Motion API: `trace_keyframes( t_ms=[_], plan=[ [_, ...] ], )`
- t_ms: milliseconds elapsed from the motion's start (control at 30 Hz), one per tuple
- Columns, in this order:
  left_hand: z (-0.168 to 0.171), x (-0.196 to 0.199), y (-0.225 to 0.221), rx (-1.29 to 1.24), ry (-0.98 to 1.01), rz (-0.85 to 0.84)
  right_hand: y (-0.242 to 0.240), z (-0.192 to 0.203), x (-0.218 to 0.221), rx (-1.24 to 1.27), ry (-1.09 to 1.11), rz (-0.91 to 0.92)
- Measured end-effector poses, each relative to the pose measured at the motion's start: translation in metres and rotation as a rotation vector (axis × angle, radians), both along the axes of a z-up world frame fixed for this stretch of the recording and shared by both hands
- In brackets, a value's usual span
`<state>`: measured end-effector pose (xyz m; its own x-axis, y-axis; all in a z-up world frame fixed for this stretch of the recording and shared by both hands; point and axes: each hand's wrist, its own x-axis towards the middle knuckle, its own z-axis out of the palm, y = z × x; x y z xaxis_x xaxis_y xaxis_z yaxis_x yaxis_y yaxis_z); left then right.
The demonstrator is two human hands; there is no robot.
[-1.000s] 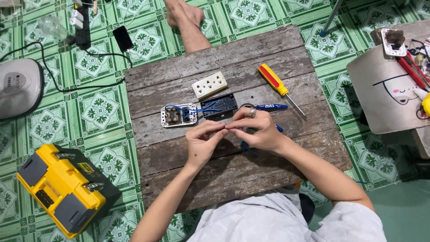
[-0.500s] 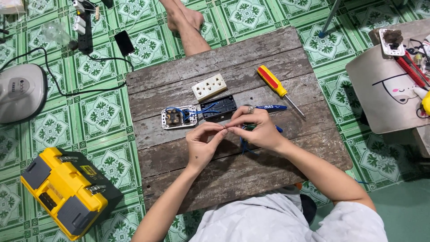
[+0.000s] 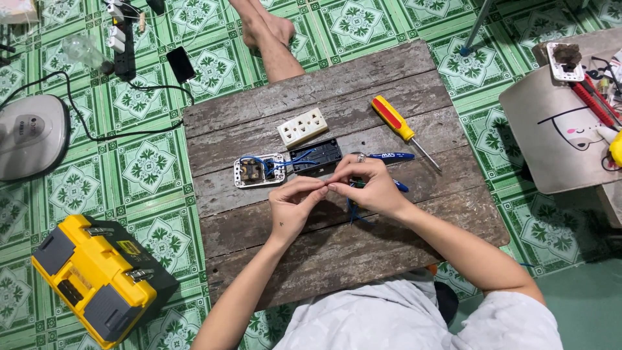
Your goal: Connecting electrical wires to a component on a wooden board using pliers and a screwdriver.
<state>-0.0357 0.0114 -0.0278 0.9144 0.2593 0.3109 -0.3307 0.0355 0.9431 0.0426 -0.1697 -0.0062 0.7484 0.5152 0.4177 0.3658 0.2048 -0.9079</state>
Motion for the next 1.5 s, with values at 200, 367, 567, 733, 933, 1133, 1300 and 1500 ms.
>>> trace_keyframes(
  t_ms=[200,367,567,733,933,1133,1300,1500],
  plan=[
    [-0.008,0.003,0.005,-0.116,-0.039,-0.127,0.001,-0.004,-0.001,0.045,0.148,0.164],
    [-0.012,0.004,0.006,-0.144,-0.091,-0.206,0.0,-0.009,0.0,0.076,0.245,0.28],
    [-0.004,0.0,0.0,-0.148,-0.138,-0.177,0.004,-0.005,-0.008,0.109,0.187,0.252],
    [-0.001,-0.001,-0.005,-0.128,-0.134,-0.108,0.007,0.003,-0.009,0.066,-0.089,0.067],
    [0.002,-0.002,-0.002,-0.068,-0.132,-0.066,0.006,0.006,-0.012,0.054,-0.09,0.021],
    [0.007,0.005,0.008,-0.034,-0.159,-0.136,0.005,0.007,-0.011,0.051,0.009,0.123],
    [0.004,0.006,0.008,-0.053,-0.176,-0.178,0.005,0.001,-0.013,0.053,0.103,0.208],
    [-0.005,0.003,0.001,-0.091,-0.225,-0.156,0.008,-0.012,-0.017,0.127,0.254,0.259]
  ],
)
